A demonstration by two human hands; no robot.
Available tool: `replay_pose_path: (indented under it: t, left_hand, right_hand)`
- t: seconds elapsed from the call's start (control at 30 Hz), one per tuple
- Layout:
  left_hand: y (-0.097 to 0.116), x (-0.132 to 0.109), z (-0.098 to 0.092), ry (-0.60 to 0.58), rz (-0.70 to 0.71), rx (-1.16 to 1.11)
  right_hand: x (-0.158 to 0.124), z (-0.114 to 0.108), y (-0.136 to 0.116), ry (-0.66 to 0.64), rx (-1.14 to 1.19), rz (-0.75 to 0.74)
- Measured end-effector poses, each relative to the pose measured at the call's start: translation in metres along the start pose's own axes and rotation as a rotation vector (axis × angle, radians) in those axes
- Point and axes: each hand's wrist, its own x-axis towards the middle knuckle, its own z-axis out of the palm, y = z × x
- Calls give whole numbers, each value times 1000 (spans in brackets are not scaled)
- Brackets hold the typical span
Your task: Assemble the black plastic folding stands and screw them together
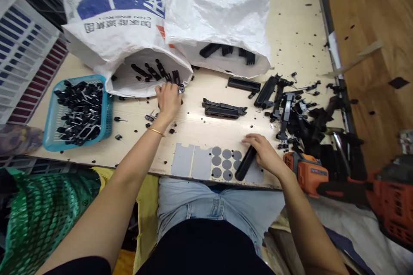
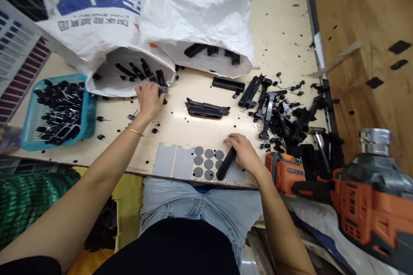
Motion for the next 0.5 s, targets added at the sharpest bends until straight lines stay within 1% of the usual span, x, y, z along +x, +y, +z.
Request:
replay_pose_path:
  t: [0.07, 0.13, 0.17, 0.2, 0.23, 0.27, 0.3, 0.33, 0.37, 0.43, 0.5]
  left_hand:
    - [7, -19, -8, -4, 70, -3]
    - [23, -54, -14, -26, 186, -13]
    - [32, -75, -15, -52, 254, -24]
    - [42, -97, -13, -82, 318, -50]
    - [51, -118, -8, -117, 387, -97]
    - [59, -136, -1, -155, 458, -168]
    - [66, -152, 6, -176, 496, -259]
    - [71, -163, 14, -187, 497, -348]
    - [75, -171, 22, -193, 483, -430]
    - [79, -178, 31, -190, 409, -549]
    - [78, -180, 33, -196, 346, -604]
  right_hand:
    - [-5, 1, -8, 184, -26, 153]
    - [-14, 5, -20, 333, -27, 375]
    - [-18, 10, -27, 370, -29, 474]
    - [-22, 17, -34, 380, -36, 542]
    - [-23, 25, -41, 372, -51, 571]
    - [-23, 35, -47, 354, -68, 560]
    - [-22, 44, -52, 343, -82, 526]
    - [-19, 53, -57, 336, -86, 484]
    - [-15, 61, -60, 332, -78, 447]
    - [-6, 70, -66, 306, -29, 398]
    - [1, 75, -70, 258, 25, 353]
